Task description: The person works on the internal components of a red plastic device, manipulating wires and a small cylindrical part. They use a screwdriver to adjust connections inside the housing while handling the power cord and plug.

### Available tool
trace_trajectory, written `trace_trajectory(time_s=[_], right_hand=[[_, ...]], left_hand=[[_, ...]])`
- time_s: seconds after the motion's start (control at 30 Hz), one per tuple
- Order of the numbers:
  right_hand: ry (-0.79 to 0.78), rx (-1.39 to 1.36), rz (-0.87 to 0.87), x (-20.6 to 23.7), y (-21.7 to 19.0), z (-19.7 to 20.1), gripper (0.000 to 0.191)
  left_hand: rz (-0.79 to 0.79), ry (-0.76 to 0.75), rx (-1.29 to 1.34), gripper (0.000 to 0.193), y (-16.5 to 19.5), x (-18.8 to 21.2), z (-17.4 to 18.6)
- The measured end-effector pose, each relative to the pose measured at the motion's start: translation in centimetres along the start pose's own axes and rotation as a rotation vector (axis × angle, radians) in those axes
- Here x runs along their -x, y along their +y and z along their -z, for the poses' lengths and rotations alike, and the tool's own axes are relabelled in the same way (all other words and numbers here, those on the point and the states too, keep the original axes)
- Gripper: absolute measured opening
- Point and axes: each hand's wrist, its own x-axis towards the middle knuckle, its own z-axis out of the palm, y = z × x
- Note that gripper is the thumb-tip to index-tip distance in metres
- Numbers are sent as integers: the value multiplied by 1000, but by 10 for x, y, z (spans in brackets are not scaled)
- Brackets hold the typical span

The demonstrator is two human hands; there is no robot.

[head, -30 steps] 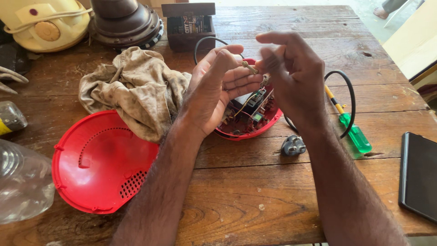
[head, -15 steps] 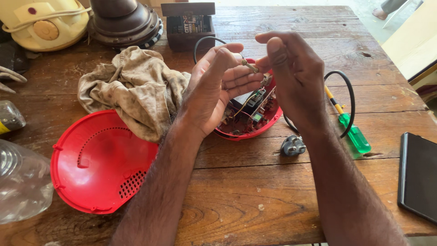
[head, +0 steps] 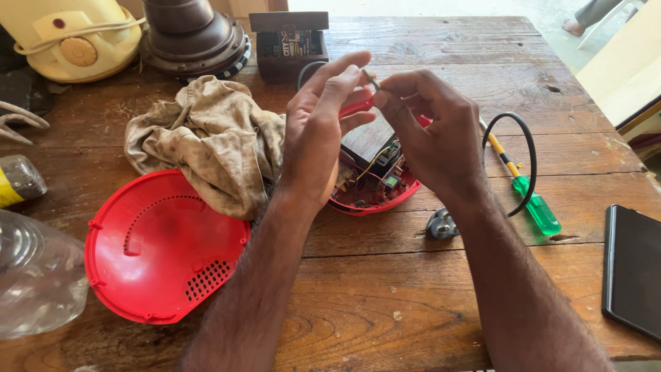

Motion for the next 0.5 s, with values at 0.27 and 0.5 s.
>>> trace_trajectory(time_s=[0.27,0.5], right_hand=[[-22,-203,-50,3,-5,-7,21],[-44,-205,-33,4,-6,-5,23]], left_hand=[[48,-28,326,28,-10,-4,10],[73,-43,362,29,-13,-4,11]])
